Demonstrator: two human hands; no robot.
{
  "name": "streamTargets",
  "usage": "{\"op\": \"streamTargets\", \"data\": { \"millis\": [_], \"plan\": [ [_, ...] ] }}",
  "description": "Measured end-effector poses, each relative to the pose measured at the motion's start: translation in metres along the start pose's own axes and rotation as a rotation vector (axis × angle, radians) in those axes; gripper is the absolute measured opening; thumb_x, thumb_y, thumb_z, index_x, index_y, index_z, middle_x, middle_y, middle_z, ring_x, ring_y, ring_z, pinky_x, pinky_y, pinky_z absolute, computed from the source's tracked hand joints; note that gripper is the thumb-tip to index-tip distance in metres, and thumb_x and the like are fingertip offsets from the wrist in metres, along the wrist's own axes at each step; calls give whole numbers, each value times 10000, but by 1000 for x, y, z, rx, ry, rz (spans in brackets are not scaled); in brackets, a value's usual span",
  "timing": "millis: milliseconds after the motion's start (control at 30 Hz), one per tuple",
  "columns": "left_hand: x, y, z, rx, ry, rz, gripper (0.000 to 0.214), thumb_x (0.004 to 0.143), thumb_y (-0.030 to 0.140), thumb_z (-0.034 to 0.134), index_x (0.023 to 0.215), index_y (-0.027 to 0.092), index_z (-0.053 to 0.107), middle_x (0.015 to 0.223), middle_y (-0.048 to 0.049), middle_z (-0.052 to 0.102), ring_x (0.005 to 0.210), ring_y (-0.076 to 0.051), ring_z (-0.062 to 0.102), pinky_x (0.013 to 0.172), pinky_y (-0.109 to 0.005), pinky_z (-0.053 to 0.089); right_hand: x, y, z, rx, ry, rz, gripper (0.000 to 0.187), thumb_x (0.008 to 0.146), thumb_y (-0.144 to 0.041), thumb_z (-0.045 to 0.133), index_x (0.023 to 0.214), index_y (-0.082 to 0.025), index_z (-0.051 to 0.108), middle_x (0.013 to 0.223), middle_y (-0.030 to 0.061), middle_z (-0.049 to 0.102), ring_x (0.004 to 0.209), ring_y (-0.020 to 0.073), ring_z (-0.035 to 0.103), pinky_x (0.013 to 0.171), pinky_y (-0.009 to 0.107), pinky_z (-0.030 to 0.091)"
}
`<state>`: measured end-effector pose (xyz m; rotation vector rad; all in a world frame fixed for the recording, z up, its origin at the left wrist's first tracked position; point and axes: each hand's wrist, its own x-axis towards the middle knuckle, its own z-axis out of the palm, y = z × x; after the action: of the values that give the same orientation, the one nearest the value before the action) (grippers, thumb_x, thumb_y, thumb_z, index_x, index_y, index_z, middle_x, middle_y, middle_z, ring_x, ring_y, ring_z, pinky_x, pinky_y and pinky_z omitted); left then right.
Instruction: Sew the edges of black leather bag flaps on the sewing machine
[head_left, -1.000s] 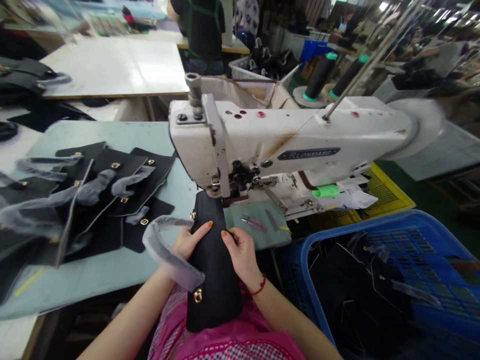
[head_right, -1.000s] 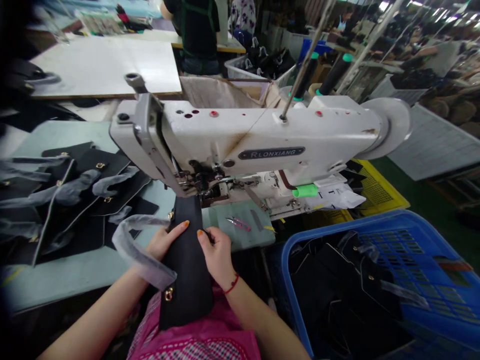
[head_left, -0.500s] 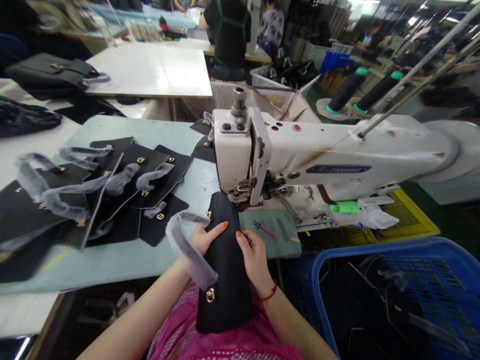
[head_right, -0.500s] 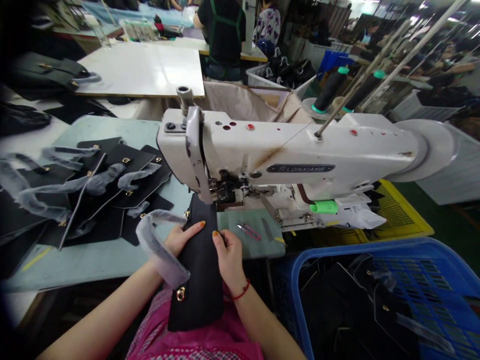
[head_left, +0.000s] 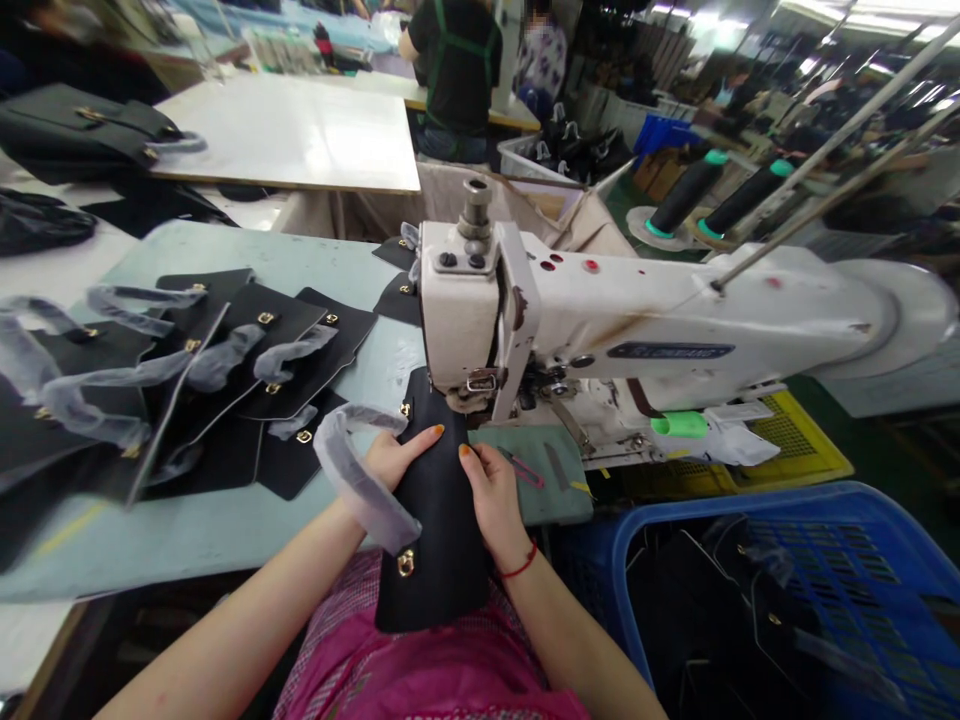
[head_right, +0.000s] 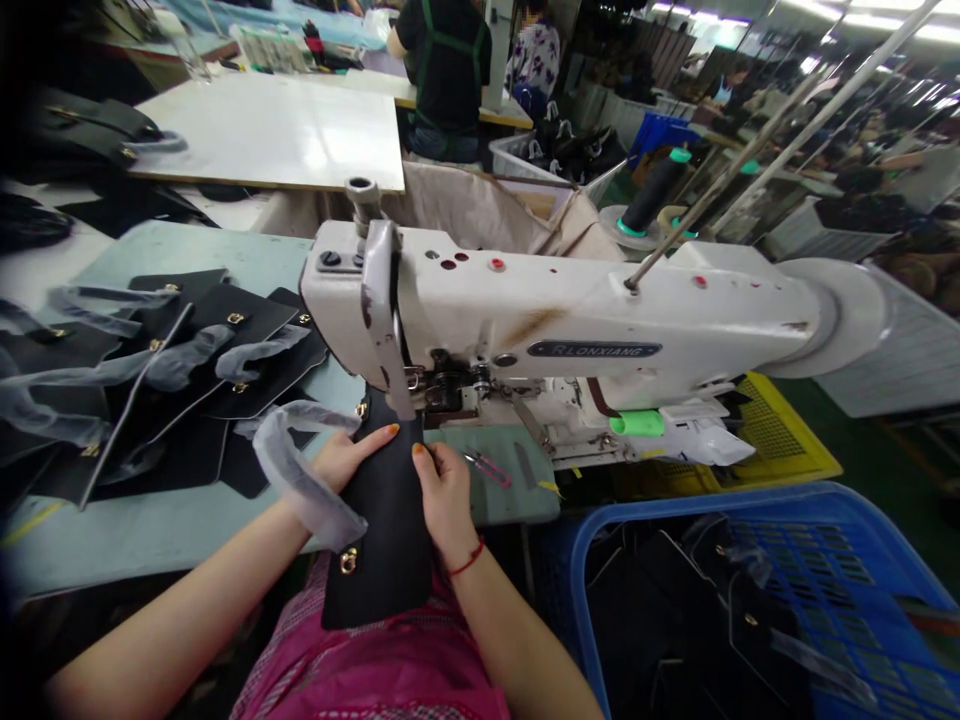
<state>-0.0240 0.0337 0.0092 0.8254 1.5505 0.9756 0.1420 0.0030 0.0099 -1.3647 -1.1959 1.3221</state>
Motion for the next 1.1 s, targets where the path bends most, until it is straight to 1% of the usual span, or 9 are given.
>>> {"op": "streamTargets", "data": {
  "millis": [133, 267, 367, 467, 633, 800, 933, 1100],
  "plan": [
    [7, 6, -1, 44, -23, 30, 596, 613, 565, 781, 1029, 144, 715, 1049, -132, 745, 938, -315, 709, 835, -404, 569, 9, -2, 1, 37, -29, -6, 344, 878, -478, 546, 717, -174, 554, 694, -8, 516, 641, 122, 421, 583, 223, 344],
    [11, 15, -1, 100, 26, 63, 605, 616, 568, 777, 1034, 134, 711, 1078, -142, 735, 984, -331, 692, 873, -418, 550, 18, -6, 3, 61, -22, -9, 332, 871, -467, 551, 742, -163, 592, 720, -1, 556, 669, 125, 458, 622, 222, 370],
    [15, 22, -2, 154, 57, 64, 569, 621, 561, 778, 992, 133, 724, 1020, -138, 747, 961, -353, 693, 862, -429, 546, 23, -9, 4, 44, -9, -7, 350, 859, -478, 555, 705, -164, 577, 691, -7, 546, 645, 121, 449, 599, 221, 358],
    [21, 25, -3, 172, 39, 76, 555, 622, 574, 766, 959, 134, 732, 971, -130, 754, 935, -350, 698, 866, -433, 543, 29, -11, 6, 34, 10, -15, 365, 852, -489, 556, 688, -163, 580, 669, -12, 542, 629, 118, 442, 583, 220, 350],
    [34, 27, -4, 223, 54, 165, 638, 624, 593, 752, 1064, 134, 704, 1122, -138, 718, 1063, -343, 656, 988, -448, 483, 37, -10, 9, 24, 7, -9, 411, 849, -515, 554, 667, -148, 597, 645, -8, 530, 624, 115, 434, 573, 216, 341],
    [46, 28, -6, 250, 79, 218, 531, 643, 559, 744, 991, 159, 721, 1070, -117, 731, 1088, -342, 644, 1025, -446, 457, 40, -8, 10, -19, 29, 27, 471, 845, -562, 533, 652, -139, 607, 628, 0, 517, 616, 119, 429, 555, 217, 327],
    [54, 31, -8, 293, 43, 259, 534, 660, 562, 727, 1032, 180, 708, 1139, -104, 708, 1140, -342, 613, 1051, -451, 432, 42, -7, 12, -35, 45, 25, 489, 839, -578, 526, 616, -146, 575, 604, -3, 483, 599, 115, 409, 526, 215, 293],
    [65, 33, -10, 322, 16, 305, 470, 695, 499, 720, 996, 139, 702, 1061, -90, 718, 1141, -354, 597, 1052, -457, 420, 44, -6, 13, 6, 31, 21, 482, 836, -582, 513, 598, -163, 516, 568, -16, 429, 555, 103, 367, 496, 217, 260]
  ]
}}
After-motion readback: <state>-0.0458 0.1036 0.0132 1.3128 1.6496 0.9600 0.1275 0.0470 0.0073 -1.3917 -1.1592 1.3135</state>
